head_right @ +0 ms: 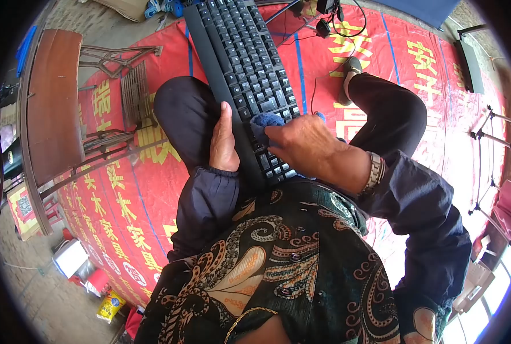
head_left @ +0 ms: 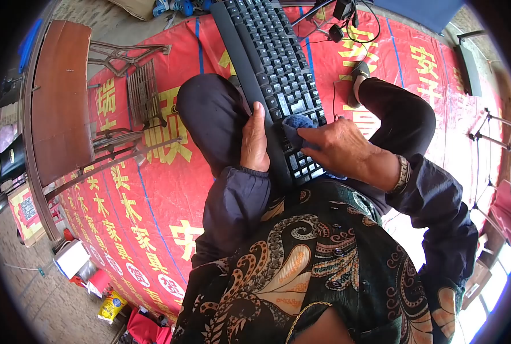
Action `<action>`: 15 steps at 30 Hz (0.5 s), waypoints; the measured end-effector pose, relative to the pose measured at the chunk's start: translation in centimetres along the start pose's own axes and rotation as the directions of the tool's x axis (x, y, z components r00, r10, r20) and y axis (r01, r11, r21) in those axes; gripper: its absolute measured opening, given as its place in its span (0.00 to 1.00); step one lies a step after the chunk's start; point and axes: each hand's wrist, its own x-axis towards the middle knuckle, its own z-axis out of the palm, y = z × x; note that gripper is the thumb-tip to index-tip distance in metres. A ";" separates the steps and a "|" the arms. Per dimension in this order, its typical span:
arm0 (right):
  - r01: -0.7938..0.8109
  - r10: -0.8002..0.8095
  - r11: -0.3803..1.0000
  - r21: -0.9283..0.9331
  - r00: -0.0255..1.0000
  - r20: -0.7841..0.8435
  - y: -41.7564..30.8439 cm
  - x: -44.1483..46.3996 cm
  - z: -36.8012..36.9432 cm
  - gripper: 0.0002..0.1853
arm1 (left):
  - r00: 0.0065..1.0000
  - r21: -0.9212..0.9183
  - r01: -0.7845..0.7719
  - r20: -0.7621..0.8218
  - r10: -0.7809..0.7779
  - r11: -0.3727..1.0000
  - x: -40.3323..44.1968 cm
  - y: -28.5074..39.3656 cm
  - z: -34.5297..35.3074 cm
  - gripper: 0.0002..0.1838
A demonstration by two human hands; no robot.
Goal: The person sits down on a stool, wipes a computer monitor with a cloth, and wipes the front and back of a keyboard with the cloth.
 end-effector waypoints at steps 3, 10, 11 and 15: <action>0.004 -0.004 0.999 0.048 1.000 -0.017 0.4 0.6 -0.8 0.17 | 0.999 0.008 -0.026 0.041 0.026 1.000 0.3 -0.5 -0.5 0.27; -0.037 0.036 0.994 0.101 0.999 0.005 -0.5 1.9 -0.5 0.27 | 0.999 0.038 0.005 0.033 -0.006 0.999 0.6 -0.8 -1.1 0.27; -0.060 0.057 0.994 0.086 0.998 0.041 -0.4 2.0 -0.6 0.27 | 1.000 0.057 -0.017 0.018 0.016 0.998 0.7 -0.8 -1.0 0.27; -0.041 0.041 0.991 0.126 0.999 0.004 0.2 2.3 -0.3 0.26 | 0.999 0.083 -0.053 0.016 0.052 0.995 0.5 -0.5 -0.6 0.26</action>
